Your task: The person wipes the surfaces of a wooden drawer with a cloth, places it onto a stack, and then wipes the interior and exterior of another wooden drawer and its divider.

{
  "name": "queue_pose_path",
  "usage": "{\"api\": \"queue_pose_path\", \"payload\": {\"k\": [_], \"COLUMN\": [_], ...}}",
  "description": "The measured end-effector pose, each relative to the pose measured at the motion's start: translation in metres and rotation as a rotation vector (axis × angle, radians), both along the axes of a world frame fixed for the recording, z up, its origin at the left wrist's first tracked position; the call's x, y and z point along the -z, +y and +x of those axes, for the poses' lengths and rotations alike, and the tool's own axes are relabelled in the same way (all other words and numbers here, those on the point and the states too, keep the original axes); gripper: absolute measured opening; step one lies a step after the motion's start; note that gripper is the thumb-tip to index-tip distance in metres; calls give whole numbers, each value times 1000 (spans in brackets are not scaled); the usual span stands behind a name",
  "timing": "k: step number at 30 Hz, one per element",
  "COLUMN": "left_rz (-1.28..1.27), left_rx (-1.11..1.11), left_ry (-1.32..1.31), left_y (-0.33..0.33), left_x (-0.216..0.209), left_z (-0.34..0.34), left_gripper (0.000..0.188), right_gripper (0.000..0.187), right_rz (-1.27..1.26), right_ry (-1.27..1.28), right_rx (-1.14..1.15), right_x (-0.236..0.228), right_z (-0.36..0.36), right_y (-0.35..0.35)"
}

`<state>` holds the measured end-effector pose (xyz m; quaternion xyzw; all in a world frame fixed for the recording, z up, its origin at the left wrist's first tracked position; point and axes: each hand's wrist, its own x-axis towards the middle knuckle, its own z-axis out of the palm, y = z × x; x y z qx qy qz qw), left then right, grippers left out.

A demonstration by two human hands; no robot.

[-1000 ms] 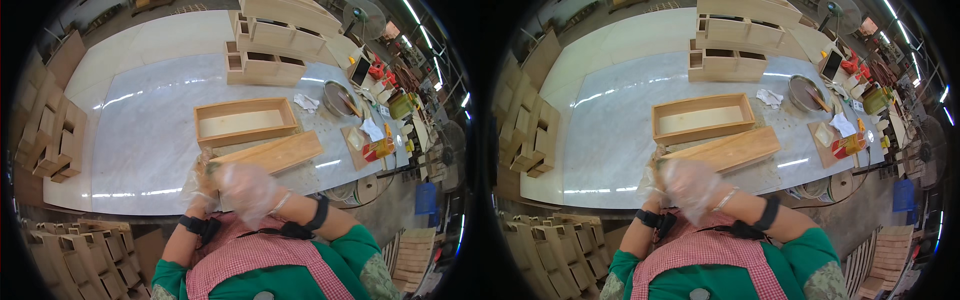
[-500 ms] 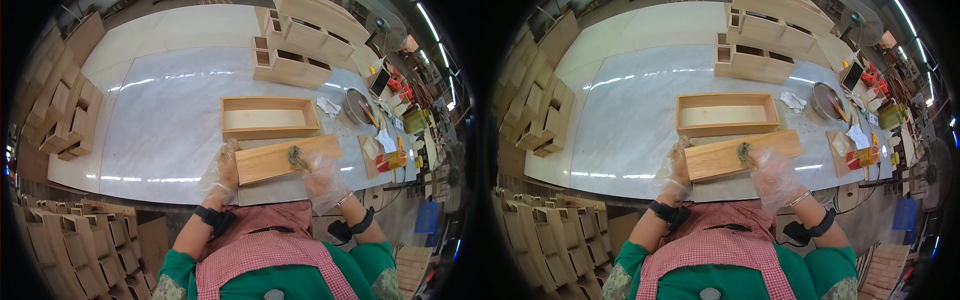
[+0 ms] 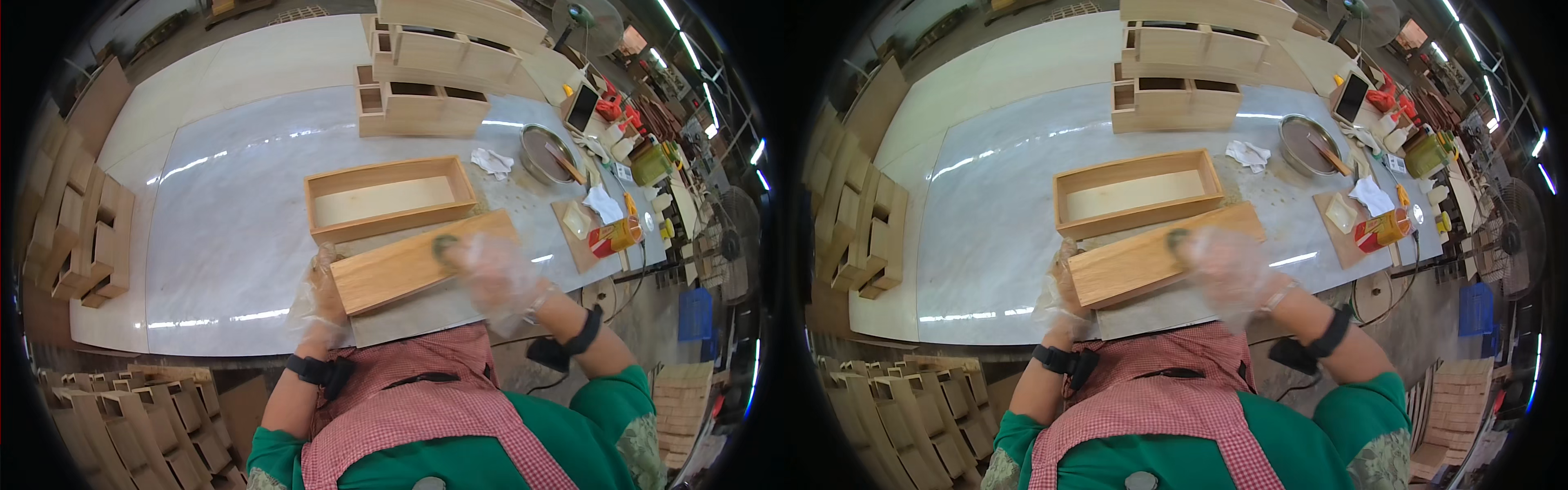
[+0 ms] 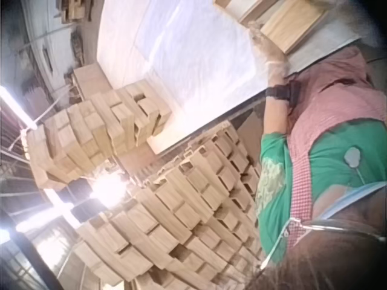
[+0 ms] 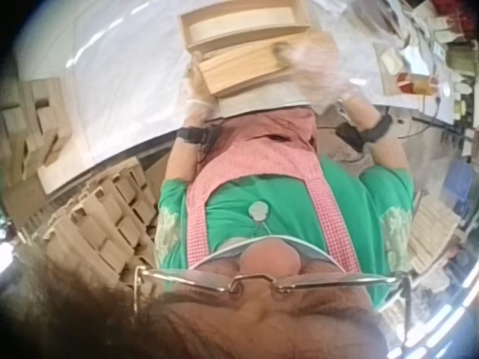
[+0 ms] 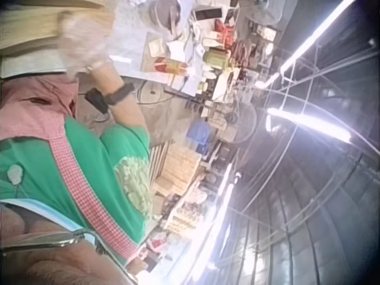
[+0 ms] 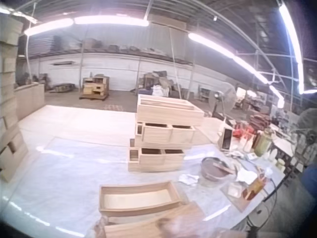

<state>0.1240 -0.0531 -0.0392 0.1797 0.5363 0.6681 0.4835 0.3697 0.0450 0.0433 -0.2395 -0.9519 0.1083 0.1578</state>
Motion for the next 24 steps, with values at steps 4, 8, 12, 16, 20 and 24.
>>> {"api": "queue_pose_path", "payload": {"k": [4,8,12,16,20,24], "left_rz": [-57,29,41,-5,-179,-90], "left_rx": [-19,-37,-10,-19,119,56], "left_ry": [107,73,-62,95,259,574], "left_y": [-2,0,5,0,-2,-1], "left_x": [-17,39,20,32,-11,-31], "left_z": [4,-11,-1,-12,-7,-28], "left_gripper": [46,47,48,48,52,48], "right_gripper": [24,11,13,14,15,18], "right_rz": [-9,22,4,-122,-252,-200], "right_ry": [-172,-257,-175,-129,-124,30], "right_rx": [-109,-16,-127,-87,-59,173], "right_x": [-18,-34,8,-22,-14,-63], "right_z": [-25,0,-7,-39,8,32], "right_y": [0,-1,6,-23,-34,-33]}}
